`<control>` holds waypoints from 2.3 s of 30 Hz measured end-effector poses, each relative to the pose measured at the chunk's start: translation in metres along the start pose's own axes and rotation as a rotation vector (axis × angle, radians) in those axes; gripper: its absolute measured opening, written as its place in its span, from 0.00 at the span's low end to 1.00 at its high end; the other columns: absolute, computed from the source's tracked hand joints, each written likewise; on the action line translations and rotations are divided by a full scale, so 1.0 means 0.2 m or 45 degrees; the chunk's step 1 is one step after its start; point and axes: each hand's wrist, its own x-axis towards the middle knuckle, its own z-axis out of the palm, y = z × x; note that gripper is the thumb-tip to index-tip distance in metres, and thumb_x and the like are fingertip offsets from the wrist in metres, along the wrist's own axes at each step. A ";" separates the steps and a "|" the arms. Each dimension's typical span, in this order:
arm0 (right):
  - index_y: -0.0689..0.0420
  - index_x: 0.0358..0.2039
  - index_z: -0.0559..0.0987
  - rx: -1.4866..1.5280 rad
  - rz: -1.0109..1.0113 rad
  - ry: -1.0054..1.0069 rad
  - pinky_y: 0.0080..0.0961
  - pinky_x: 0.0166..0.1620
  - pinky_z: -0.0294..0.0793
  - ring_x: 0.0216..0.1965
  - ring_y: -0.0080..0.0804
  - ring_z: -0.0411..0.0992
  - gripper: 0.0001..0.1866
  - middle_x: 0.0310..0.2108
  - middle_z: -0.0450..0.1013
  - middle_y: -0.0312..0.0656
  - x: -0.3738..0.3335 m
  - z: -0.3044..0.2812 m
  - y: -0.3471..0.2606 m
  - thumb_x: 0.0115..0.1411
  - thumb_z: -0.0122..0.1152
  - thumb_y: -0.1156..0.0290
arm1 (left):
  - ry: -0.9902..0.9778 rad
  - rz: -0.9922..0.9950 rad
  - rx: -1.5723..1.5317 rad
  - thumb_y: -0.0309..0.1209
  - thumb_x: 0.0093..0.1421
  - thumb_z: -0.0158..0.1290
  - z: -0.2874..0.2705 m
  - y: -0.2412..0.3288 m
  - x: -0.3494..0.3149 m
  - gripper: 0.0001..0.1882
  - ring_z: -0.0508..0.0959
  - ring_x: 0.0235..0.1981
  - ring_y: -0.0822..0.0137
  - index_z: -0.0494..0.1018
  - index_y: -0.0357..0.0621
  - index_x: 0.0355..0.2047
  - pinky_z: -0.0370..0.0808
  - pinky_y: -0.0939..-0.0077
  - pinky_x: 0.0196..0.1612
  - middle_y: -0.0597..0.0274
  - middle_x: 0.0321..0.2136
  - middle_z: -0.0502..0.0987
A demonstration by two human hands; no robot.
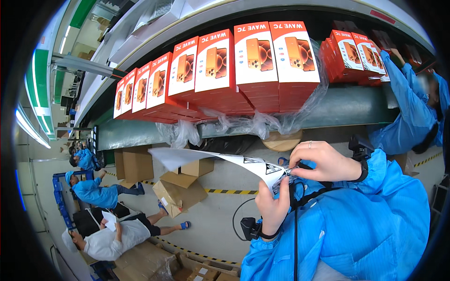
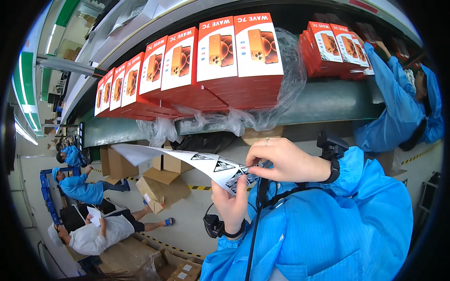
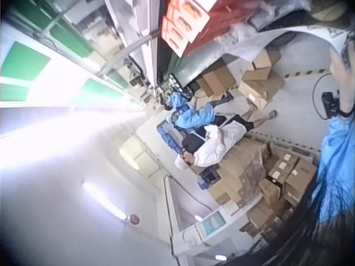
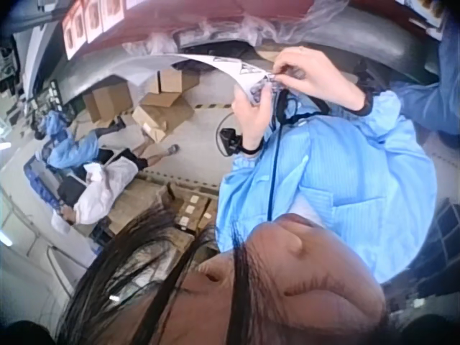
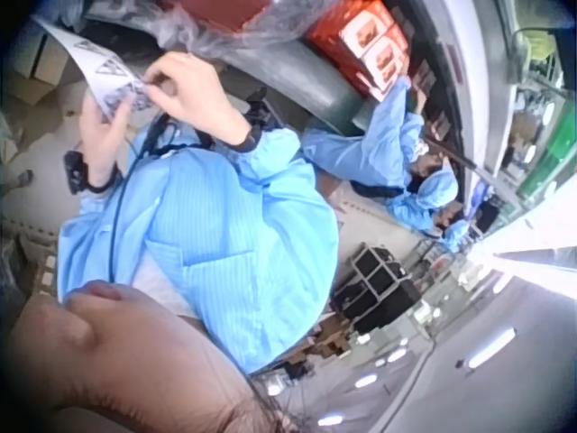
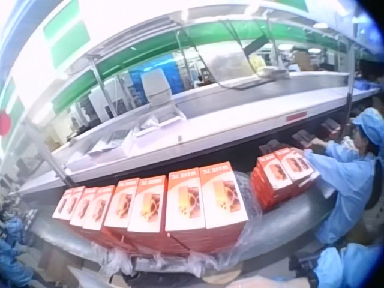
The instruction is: Applying labels or triangular warning stickers to the back of smartphone retail boxes on a production line.
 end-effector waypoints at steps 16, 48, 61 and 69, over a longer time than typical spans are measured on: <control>0.62 0.25 0.76 0.141 0.374 -0.089 0.20 0.28 0.72 0.24 0.24 0.73 0.08 0.22 0.72 0.41 0.41 -0.52 0.07 0.49 0.63 0.72 | 0.250 -0.028 0.159 0.24 0.61 0.44 0.08 0.03 0.48 0.13 0.76 0.34 0.67 0.62 0.29 0.45 0.72 0.77 0.37 0.51 0.36 0.74; 0.57 0.25 0.71 -0.354 0.217 0.014 0.27 0.25 0.67 0.17 0.34 0.67 0.08 0.19 0.67 0.40 0.57 -0.60 0.34 0.47 0.62 0.70 | 0.260 -0.071 0.072 0.23 0.60 0.45 0.17 -0.01 0.68 0.18 0.76 0.35 0.66 0.59 0.25 0.49 0.73 0.78 0.35 0.44 0.39 0.73; 0.57 0.29 0.67 0.721 0.464 0.005 0.18 0.29 0.67 0.27 0.19 0.66 0.11 0.24 0.66 0.36 0.52 -0.42 0.18 0.53 0.63 0.72 | 0.109 0.067 -0.586 0.31 0.55 0.57 0.11 0.00 0.54 0.29 0.74 0.42 0.64 0.59 0.26 0.51 0.71 0.71 0.46 0.48 0.44 0.71; 0.56 0.33 0.74 -0.180 -0.297 0.209 0.27 0.38 0.67 0.33 0.38 0.67 0.11 0.33 0.68 0.39 0.61 -0.23 0.06 0.48 0.63 0.71 | 0.034 0.187 -0.416 0.23 0.55 0.55 -0.05 -0.03 0.59 0.13 0.75 0.40 0.65 0.69 0.28 0.40 0.70 0.72 0.46 0.50 0.38 0.75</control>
